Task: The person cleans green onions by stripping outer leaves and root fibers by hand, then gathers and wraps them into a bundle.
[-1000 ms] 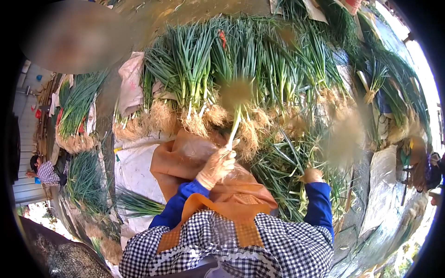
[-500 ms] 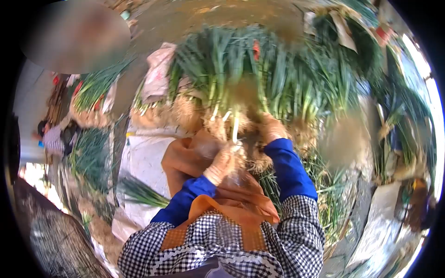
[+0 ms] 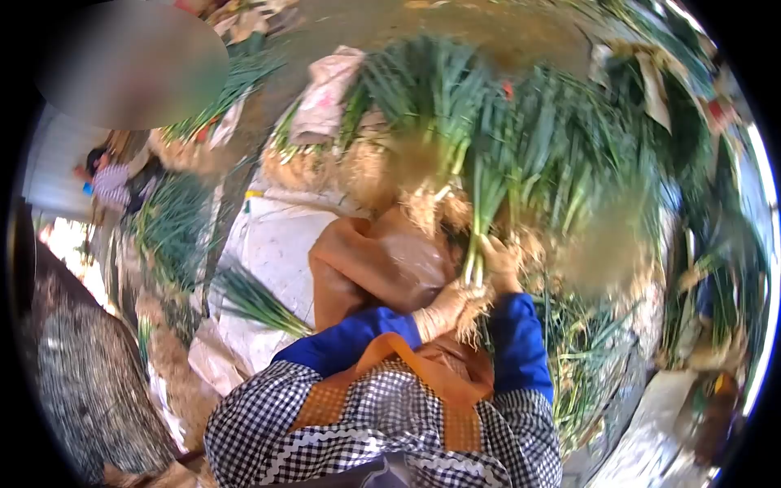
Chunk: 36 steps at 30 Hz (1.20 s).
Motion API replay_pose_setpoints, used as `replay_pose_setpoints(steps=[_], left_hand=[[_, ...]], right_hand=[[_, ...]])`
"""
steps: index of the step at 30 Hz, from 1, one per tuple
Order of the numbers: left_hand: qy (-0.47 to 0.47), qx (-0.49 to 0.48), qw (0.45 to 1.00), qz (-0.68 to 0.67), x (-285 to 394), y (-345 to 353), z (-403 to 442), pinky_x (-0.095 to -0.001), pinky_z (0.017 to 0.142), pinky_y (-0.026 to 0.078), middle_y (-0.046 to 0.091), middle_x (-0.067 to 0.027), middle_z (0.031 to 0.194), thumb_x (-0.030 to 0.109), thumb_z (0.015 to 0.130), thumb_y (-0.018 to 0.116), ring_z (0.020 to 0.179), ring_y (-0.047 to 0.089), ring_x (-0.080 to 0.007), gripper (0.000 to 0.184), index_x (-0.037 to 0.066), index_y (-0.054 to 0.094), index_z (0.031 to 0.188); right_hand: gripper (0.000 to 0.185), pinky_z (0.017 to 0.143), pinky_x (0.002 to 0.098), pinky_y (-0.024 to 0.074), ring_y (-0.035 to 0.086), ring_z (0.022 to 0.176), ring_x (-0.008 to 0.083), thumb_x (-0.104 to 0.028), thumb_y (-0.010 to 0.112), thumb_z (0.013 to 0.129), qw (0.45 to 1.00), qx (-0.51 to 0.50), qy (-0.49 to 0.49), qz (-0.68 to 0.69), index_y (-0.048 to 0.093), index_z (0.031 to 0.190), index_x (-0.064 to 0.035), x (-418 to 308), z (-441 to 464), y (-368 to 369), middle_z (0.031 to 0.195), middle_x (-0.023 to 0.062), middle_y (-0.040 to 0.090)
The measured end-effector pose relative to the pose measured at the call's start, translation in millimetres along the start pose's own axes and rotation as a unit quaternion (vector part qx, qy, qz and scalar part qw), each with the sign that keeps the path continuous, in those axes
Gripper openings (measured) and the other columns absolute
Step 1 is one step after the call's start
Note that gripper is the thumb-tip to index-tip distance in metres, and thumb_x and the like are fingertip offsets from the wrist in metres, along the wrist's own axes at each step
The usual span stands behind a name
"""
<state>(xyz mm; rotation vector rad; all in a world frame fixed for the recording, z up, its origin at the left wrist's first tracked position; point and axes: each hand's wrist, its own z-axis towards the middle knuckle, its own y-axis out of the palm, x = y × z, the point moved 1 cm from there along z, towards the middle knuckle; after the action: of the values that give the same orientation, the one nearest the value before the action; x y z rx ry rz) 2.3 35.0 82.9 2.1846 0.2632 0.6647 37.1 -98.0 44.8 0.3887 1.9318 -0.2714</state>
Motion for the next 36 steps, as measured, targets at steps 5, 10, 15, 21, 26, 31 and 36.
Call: replay_pose_setpoints(steps=[5,10,15,21,26,31,36], left_hand=[[0.016,0.015,0.993,-0.114,3,-9,13,-0.0306,0.065,0.052,0.06,-0.0071,0.085,0.006,0.082,0.056,0.077,0.06,-0.0186,0.023,0.001,0.053,0.104],[0.001,0.063,0.997,0.036,3,-32,24,-0.0262,0.064,0.051,0.059,-0.0068,0.093,0.004,0.083,0.054,0.079,0.059,-0.0157,0.026,0.005,0.053,0.11],[0.007,0.036,0.999,0.015,12,-11,15,-0.023,0.062,0.05,0.057,-0.0037,0.09,0.002,0.084,0.052,0.074,0.057,-0.0127,0.026,0.006,0.053,0.111],[-0.06,-0.023,0.998,-0.015,7,-44,24,-0.0236,0.056,0.049,0.058,-0.0047,0.082,0.004,0.085,0.052,0.069,0.057,-0.0141,0.024,0.007,0.054,0.109],[0.037,0.036,0.999,-0.012,0,-29,27,-0.0275,0.069,0.051,0.057,-0.0068,0.096,0.003,0.084,0.052,0.08,0.058,-0.0177,0.035,0.006,0.046,0.118],[0.002,0.042,0.999,-0.005,7,-32,30,-0.0282,0.07,0.052,0.059,-0.0091,0.094,0.001,0.084,0.051,0.08,0.059,-0.019,0.029,0.002,0.05,0.113],[-0.012,0.006,0.999,-0.043,9,-24,28,-0.028,0.071,0.052,0.061,-0.0124,0.099,0.0,0.082,0.053,0.086,0.06,-0.02,0.032,0.002,0.05,0.114]], right_hand=[[0.02,0.066,0.0325,0.046,0.056,0.069,0.0185,-0.022,0.05,0.089,0.894,0.155,-0.25,-0.338,0.06,0.101,-0.0097,10,-41,-8,0.07,0.0038,0.053],[0.023,0.052,0.0211,0.0412,0.051,0.061,0.0073,-0.022,0.051,0.088,0.998,-0.002,0.048,-0.031,0.06,0.102,-0.0055,-21,-154,-127,0.068,0.0006,0.054],[0.017,0.065,0.0323,0.048,0.06,0.079,0.0197,-0.023,0.049,0.088,0.781,0.061,-0.074,-0.617,0.061,0.088,-0.0107,68,-112,-163,0.086,0.0051,0.062],[0.033,0.059,0.0288,0.0469,0.057,0.064,0.0142,-0.032,0.05,0.089,0.999,-0.036,-0.035,-0.018,0.056,0.107,-0.0045,27,17,-13,0.081,0.0063,0.06],[0.013,0.049,0.0281,0.0449,0.057,0.062,0.0168,-0.02,0.048,0.084,0.711,0.059,-0.311,-0.628,0.056,0.091,-0.0131,-9,-38,-12,0.081,0.0011,0.056],[0.014,0.042,0.0278,0.039,0.05,0.049,0.0161,-0.017,0.047,0.087,0.996,0.037,0.066,0.043,0.055,0.079,-0.0089,-17,-144,-103,0.061,0.0021,0.053],[0.021,0.067,0.0333,0.0487,0.062,0.077,0.0247,-0.027,0.057,0.084,0.751,0.116,0.092,-0.643,0.063,0.094,-0.0091,9,-151,-169,0.085,0.0076,0.065]])
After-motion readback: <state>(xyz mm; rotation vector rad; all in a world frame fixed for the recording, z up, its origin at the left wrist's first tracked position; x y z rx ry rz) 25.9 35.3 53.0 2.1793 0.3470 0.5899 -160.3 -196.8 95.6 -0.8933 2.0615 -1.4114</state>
